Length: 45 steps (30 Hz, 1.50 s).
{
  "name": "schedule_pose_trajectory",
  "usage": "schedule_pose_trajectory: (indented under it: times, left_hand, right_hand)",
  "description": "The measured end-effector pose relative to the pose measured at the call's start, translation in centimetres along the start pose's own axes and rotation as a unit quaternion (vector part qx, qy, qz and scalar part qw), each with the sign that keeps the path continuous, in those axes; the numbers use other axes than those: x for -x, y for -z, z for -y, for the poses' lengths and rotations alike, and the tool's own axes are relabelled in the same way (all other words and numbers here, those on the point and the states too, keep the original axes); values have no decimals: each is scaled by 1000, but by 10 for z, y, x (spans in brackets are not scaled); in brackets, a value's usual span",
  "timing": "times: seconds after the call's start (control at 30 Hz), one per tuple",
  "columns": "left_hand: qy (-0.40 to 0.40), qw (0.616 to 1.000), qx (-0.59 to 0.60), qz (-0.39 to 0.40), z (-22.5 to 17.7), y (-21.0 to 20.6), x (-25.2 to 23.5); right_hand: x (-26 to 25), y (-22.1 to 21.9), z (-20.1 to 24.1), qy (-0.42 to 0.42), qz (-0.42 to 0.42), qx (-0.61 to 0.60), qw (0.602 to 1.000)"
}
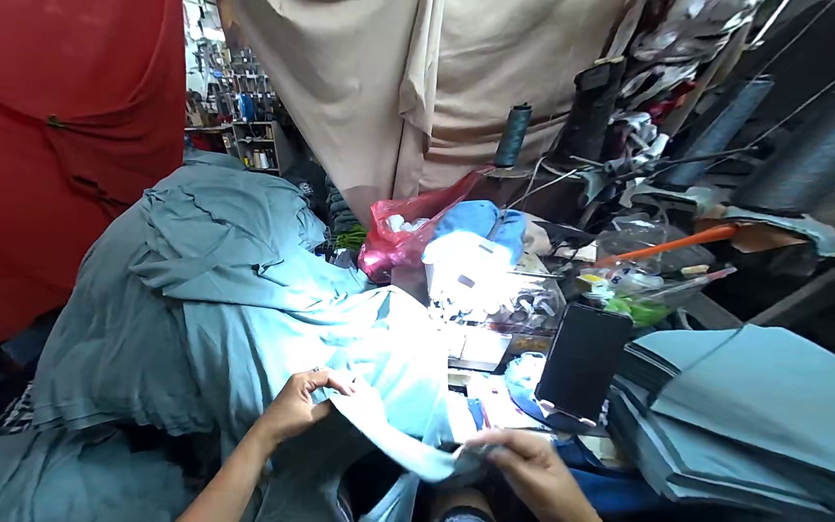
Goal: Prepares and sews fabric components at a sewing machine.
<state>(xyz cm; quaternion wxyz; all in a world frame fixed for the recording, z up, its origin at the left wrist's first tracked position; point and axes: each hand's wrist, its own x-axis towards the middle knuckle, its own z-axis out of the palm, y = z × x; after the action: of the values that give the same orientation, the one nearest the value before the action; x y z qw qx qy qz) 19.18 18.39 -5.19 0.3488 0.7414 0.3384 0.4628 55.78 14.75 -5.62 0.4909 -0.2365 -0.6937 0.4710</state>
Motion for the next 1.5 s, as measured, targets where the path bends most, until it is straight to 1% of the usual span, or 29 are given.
schedule_pose_trajectory:
  times: [0.07, 0.13, 0.17, 0.23, 0.27, 0.3, 0.33, 0.4, 0.47, 0.53, 0.6, 0.63, 0.7, 0.8, 0.87, 0.93, 0.97, 1.0, 1.07, 1.1, 1.13, 1.2, 1.23, 1.3, 1.37, 1.43, 1.47, 1.5]
  left_hand:
    - [46, 999, 18, 4, -19, 0, -13]
    - [104, 994, 11, -18, -27, -6, -29]
    - [134, 990, 7, -34, -25, -10, -37]
    - [166, 984, -20, -58, -18, -21, -46]
    - [166, 983, -42, -63, -16, -26, -48]
    - [156, 983, -64, -72, -15, -31, -49]
    - [143, 983, -82, -86, -15, -35, -50]
    - [106, 982, -107, -117, -14, -45, -48]
    - [67, 981, -120, -135, -15, -55, -48]
    - [48, 980, -133, -141, -20, -64, -50]
    - [51, 980, -140, -134, -26, -72, -52]
    - [56, 979, -147, -131, -29, -75, -52]
    - [48, 976, -165, -134, -32, -77, -52]
    - [0, 960, -220, -173, -28, -62, -52]
    - [13, 947, -234, -219, -30, -47, -53]
    - [32, 934, -242, -260, -34, -35, -55]
    - [30, 933, -240, -269, -37, -31, -55]
    - [23, 934, -235, -269, -40, -30, -56]
    - [11, 944, -221, -245, -49, -35, -55]
    - [0, 951, -218, -220, -54, -41, -54]
    - [-18, 958, -217, -185, -60, -48, -53]
    - [-90, 967, -217, -100, -73, -61, -50]
    - [-136, 965, -217, -63, -80, -68, -49]
    - [-225, 951, -214, 0, -98, -73, -47]
    - [-276, 939, -200, 52, -119, -63, -47]
    - [-288, 939, -173, 78, -142, -37, -51]
    - [-286, 941, -160, 87, -153, -21, -57]
    - [-282, 942, -150, 99, -161, -5, -65]
  right_hand:
    - [-23, 9, 11, -21, -157, 4, 987]
    - [-54, 18, 12, -66, -290, 18, 955]
    - [-68, 23, 8, -90, -335, 45, 937]
    - [-82, 27, 1, -117, -368, 131, 913]
    - [-84, 24, 0, -111, -372, 169, 906]
    - [-84, 17, -1, -100, -376, 187, 902]
    - [-82, 6, -1, -95, -378, 177, 904]
    - [-76, -21, -7, -71, -360, 108, 924]
    - [-74, -45, -12, -58, -308, 53, 948]
    - [-76, -62, -10, -64, -252, 39, 965]
    - [-82, -73, -4, -87, -216, 27, 972]
    - [-85, -77, -4, -91, -209, 21, 973]
    - [-87, -78, -9, -75, -226, 26, 971]
    - [-73, -66, -11, -48, -280, 74, 956]
    - [-48, -51, -15, -59, -307, 118, 943]
    - [-13, -32, -27, -95, -311, 193, 926]
    - [6, -21, -36, -118, -292, 250, 915]
    - [23, -12, -41, -156, -251, 294, 909]
    - [42, 3, -37, -249, -131, 341, 897]
    - [41, 6, -29, -262, -94, 354, 893]
    - [36, 4, -19, -230, -94, 368, 896]
    - [13, -6, 4, -92, -140, 375, 912]
    - [-4, -11, 18, -28, -148, 357, 922]
    - [-33, -22, 46, 56, -119, 313, 941]
    - [-49, -33, 62, 121, -69, 280, 950]
    - [-52, -43, 68, 167, -4, 211, 963]
    - [-49, -49, 69, 176, 23, 169, 970]
    - [-44, -56, 69, 168, 37, 126, 977]
